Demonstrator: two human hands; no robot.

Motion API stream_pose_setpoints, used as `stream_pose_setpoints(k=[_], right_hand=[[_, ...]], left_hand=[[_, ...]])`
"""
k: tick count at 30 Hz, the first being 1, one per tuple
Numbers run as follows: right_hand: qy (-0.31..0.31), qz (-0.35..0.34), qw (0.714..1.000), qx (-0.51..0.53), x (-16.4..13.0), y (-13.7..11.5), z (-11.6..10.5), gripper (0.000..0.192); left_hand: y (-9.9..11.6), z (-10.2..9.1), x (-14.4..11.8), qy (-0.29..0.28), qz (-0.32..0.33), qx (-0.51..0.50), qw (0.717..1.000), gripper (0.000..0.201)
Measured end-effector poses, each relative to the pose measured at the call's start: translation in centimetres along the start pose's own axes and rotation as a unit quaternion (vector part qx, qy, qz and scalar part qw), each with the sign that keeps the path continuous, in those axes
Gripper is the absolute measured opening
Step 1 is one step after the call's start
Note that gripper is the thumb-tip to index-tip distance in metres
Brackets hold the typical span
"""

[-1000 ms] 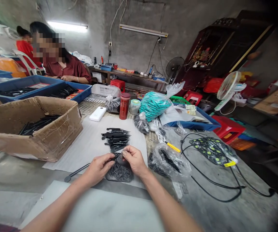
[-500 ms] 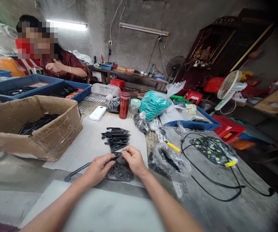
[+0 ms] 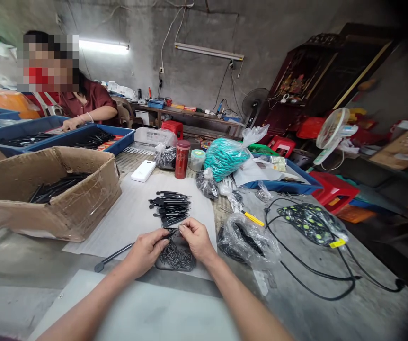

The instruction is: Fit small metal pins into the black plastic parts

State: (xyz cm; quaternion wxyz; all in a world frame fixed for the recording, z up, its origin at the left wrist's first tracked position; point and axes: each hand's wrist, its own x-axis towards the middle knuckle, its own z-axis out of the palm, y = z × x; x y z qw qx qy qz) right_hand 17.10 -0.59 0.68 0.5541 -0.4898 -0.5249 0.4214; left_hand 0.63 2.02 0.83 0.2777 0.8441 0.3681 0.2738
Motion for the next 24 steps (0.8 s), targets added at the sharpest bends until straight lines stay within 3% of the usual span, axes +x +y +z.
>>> stream_pose_setpoints(k=[6, 10, 17, 24], right_hand=[[-0.001, -0.004, 1.0, -0.031, -0.1, -0.1, -0.1, 0.017], [0.014, -0.007, 1.0, -0.008, 0.2, 0.3, -0.3, 0.02], [0.092, -0.028, 0.993, -0.067, 0.8, 1.7, -1.2, 0.023], [0.088, -0.06, 0.985, -0.139, 0.6, 1.1, -1.4, 0.022]], left_hand=[[0.1, 0.1, 0.1, -0.011, 0.007, 0.007, 1.0, 0.023], [0.6, -1.2, 1.3, -0.018, 0.006, 0.035, 0.999, 0.022], [0.1, -4.8, 6.7, -0.024, -0.037, 0.162, 0.986, 0.021], [-0.5, -4.2, 11.7, -0.063, -0.031, 0.26, 0.963, 0.023]])
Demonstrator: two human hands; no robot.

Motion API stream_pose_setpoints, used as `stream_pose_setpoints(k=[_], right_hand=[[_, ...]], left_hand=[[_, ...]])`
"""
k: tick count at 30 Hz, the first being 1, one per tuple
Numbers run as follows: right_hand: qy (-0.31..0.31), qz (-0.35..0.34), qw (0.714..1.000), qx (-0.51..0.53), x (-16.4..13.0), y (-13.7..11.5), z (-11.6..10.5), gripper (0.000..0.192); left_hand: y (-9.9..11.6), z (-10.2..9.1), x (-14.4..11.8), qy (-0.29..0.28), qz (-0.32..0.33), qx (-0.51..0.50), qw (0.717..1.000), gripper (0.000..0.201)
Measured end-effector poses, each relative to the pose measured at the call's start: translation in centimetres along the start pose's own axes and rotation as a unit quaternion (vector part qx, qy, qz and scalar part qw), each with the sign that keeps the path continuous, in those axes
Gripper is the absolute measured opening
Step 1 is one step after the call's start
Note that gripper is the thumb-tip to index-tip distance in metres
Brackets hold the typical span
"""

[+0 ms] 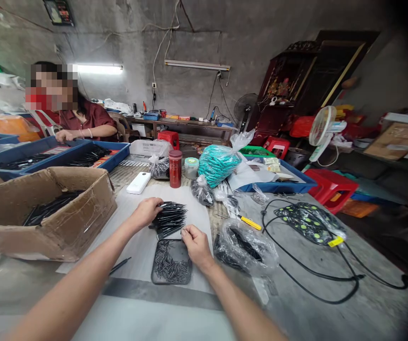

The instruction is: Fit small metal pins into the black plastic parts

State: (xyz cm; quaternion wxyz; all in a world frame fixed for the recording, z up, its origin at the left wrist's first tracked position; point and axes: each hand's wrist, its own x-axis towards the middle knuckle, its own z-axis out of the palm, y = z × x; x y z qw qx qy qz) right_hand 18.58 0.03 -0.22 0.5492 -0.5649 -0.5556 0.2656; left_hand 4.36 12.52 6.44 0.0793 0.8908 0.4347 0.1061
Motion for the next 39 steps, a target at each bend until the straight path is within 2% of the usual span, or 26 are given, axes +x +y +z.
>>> stream_pose_setpoints(k=[7, 11, 16, 19, 23, 27, 31, 35, 39], right_hand=[[-0.003, -0.02, 1.0, -0.018, 0.0, -0.3, -0.1, 0.022], [-0.002, -0.016, 0.999, -0.028, 0.1, -0.4, -0.1, 0.022], [-0.001, -0.012, 0.999, -0.035, 0.1, -0.3, -0.3, 0.023], [-0.002, -0.013, 1.0, -0.028, 0.0, 0.0, -0.3, 0.024], [-0.002, -0.012, 1.0, -0.027, -0.1, 0.3, -0.3, 0.025], [-0.01, -0.007, 0.999, -0.033, -0.1, 0.3, -0.2, 0.024], [-0.011, -0.007, 0.999, -0.034, -0.2, 0.5, -0.3, 0.024], [-0.028, -0.013, 0.998, -0.062, -0.3, 0.5, -0.4, 0.023], [-0.095, -0.053, 0.985, -0.137, -0.3, 0.0, -0.2, 0.017]], left_hand=[[0.1, 1.5, 2.7, -0.043, 0.027, 0.024, 0.998, 0.026], [0.2, 1.7, 3.0, -0.053, 0.028, 0.031, 0.998, 0.027], [-0.3, 1.1, 2.2, -0.034, 0.009, 0.031, 0.999, 0.028], [-1.2, 0.3, 0.5, -0.034, -0.005, 0.027, 0.999, 0.027], [-2.7, -1.1, -3.4, -0.061, -0.031, 0.023, 0.997, 0.023], [-3.9, -2.0, -8.4, -0.111, -0.056, 0.014, 0.992, 0.017], [-4.3, -1.5, -12.3, -0.176, -0.076, -0.018, 0.981, 0.011], [-4.0, -0.3, -14.1, -0.166, -0.085, -0.029, 0.982, 0.007], [-3.5, 0.1, -14.0, -0.143, -0.082, -0.02, 0.986, 0.012]])
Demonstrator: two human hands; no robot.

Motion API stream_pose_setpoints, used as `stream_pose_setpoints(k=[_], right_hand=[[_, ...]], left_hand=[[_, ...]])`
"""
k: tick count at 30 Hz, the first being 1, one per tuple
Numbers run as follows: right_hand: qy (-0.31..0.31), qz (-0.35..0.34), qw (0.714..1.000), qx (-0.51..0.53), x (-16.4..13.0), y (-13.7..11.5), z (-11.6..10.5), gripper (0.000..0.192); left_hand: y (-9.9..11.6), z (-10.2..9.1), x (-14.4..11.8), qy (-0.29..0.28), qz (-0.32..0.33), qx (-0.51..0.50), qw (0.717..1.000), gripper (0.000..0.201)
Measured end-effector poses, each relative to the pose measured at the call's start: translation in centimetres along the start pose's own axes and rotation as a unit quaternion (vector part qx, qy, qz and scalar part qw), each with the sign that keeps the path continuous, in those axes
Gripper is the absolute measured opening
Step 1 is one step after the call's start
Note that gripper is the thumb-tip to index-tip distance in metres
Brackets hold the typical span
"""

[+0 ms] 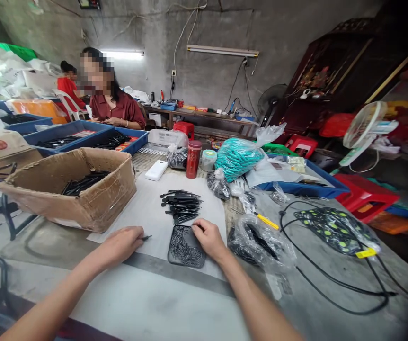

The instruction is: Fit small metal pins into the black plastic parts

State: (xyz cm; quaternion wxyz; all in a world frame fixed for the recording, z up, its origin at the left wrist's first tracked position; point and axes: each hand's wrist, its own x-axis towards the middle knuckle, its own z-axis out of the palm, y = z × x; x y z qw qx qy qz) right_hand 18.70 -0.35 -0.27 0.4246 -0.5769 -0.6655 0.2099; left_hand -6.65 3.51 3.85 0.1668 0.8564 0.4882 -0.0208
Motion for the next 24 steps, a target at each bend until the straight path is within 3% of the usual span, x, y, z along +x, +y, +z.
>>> stream_pose_setpoints(k=[4, 12, 19, 24], right_hand=[[-0.056, -0.059, 0.986, -0.147, 0.1, -0.3, 0.3, 0.015], [-0.124, -0.079, 0.926, -0.346, 0.4, -0.6, 0.9, 0.015], [-0.157, -0.098, 0.894, -0.409, 0.5, -1.6, 1.0, 0.017], [-0.15, -0.079, 0.91, -0.379, 0.4, -1.6, 0.7, 0.017]], left_hand=[[1.4, -0.3, 0.7, 0.05, 0.006, -0.035, 0.998, 0.014], [5.1, 0.1, 2.9, 0.104, 0.053, -0.127, 0.985, 0.01], [5.6, 1.7, 3.3, 0.146, 0.076, -0.175, 0.971, 0.008], [5.5, 2.1, 2.9, 0.158, 0.097, -0.201, 0.962, 0.009]])
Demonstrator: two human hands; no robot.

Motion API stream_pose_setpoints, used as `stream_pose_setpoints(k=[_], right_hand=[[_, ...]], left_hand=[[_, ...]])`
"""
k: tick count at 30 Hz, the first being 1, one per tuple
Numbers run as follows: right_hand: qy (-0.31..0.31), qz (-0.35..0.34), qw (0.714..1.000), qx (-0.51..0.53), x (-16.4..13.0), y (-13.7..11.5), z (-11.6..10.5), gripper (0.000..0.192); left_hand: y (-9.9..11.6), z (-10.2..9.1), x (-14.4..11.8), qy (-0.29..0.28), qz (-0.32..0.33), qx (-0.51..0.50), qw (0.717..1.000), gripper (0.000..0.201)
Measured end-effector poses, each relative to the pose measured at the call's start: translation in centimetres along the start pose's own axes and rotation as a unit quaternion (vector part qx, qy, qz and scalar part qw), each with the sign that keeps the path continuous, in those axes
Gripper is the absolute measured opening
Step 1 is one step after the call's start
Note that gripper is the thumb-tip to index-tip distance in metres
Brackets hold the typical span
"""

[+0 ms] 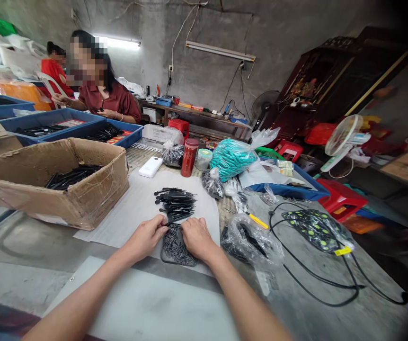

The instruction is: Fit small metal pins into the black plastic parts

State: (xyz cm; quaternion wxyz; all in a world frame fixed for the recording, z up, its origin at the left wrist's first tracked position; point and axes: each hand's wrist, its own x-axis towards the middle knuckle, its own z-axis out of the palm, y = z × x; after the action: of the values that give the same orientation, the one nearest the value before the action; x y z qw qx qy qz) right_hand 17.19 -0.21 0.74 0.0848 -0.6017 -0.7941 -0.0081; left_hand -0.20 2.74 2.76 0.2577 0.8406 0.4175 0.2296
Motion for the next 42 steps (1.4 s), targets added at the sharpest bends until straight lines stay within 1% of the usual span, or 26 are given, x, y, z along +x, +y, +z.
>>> stream_pose_setpoints(k=[3, 4, 6, 8, 10, 12, 14, 16, 17, 18, 20, 24, 35, 39, 42], right_hand=[[0.036, 0.02, 0.993, 0.114, -0.2, 0.3, -0.3, 0.016], [0.055, 0.028, 0.984, 0.165, -0.3, 0.4, -0.4, 0.016], [0.093, 0.045, 0.957, 0.273, -0.5, 0.5, -0.7, 0.014], [0.12, 0.061, 0.917, 0.374, -0.6, 0.6, -0.7, 0.015], [0.132, 0.072, 0.873, 0.464, -0.7, 0.7, -0.7, 0.018], [0.126, 0.087, 0.823, 0.548, -0.6, 0.6, -0.5, 0.018], [0.111, 0.109, 0.765, 0.625, -0.5, 0.4, -0.5, 0.015], [0.102, 0.124, 0.716, 0.679, -0.4, 0.2, -0.6, 0.015], [0.1, 0.126, 0.701, 0.695, -0.3, 0.0, -0.7, 0.016], [0.099, 0.126, 0.692, 0.704, -0.3, -0.1, -0.8, 0.016], [0.096, 0.124, 0.684, 0.712, -0.3, -0.4, -1.0, 0.018], [0.092, 0.126, 0.682, 0.715, -0.3, -0.5, -0.9, 0.02], [0.088, 0.118, 0.694, 0.704, -0.4, -0.7, -0.4, 0.019], [0.108, 0.122, 0.7, 0.696, -0.4, -0.7, -0.5, 0.019], [0.112, 0.124, 0.699, 0.695, -0.5, -0.7, -0.7, 0.02]], left_hand=[[-0.1, 0.2, -0.2, 0.002, 0.008, -0.022, 1.0, 0.01], [-0.2, 0.4, -0.2, -0.001, 0.011, -0.031, 0.999, 0.011], [-0.4, 0.7, -0.2, -0.004, 0.027, -0.052, 0.998, 0.013], [-0.6, 1.0, -0.3, -0.007, 0.051, -0.067, 0.996, 0.018], [-0.7, 1.3, -0.3, -0.008, 0.067, -0.07, 0.995, 0.021], [-0.7, 1.4, -0.3, -0.009, 0.072, -0.068, 0.995, 0.023], [-0.7, 1.5, -0.4, -0.005, 0.079, -0.068, 0.995, 0.022], [-0.6, 1.5, -0.3, -0.003, 0.084, -0.068, 0.994, 0.021], [-0.5, 1.5, -0.3, -0.003, 0.085, -0.068, 0.994, 0.021], [-0.5, 1.5, -0.3, -0.003, 0.085, -0.067, 0.994, 0.021], [-0.3, 1.5, -0.2, -0.001, 0.087, -0.069, 0.994, 0.021], [-0.2, 1.5, -0.3, -0.003, 0.089, -0.069, 0.994, 0.02], [0.0, 1.4, -0.3, -0.004, 0.096, -0.065, 0.993, 0.019], [-0.1, 1.5, -0.3, 0.001, 0.092, -0.067, 0.993, 0.019], [-0.2, 1.6, -0.3, 0.001, 0.095, -0.064, 0.993, 0.018]])
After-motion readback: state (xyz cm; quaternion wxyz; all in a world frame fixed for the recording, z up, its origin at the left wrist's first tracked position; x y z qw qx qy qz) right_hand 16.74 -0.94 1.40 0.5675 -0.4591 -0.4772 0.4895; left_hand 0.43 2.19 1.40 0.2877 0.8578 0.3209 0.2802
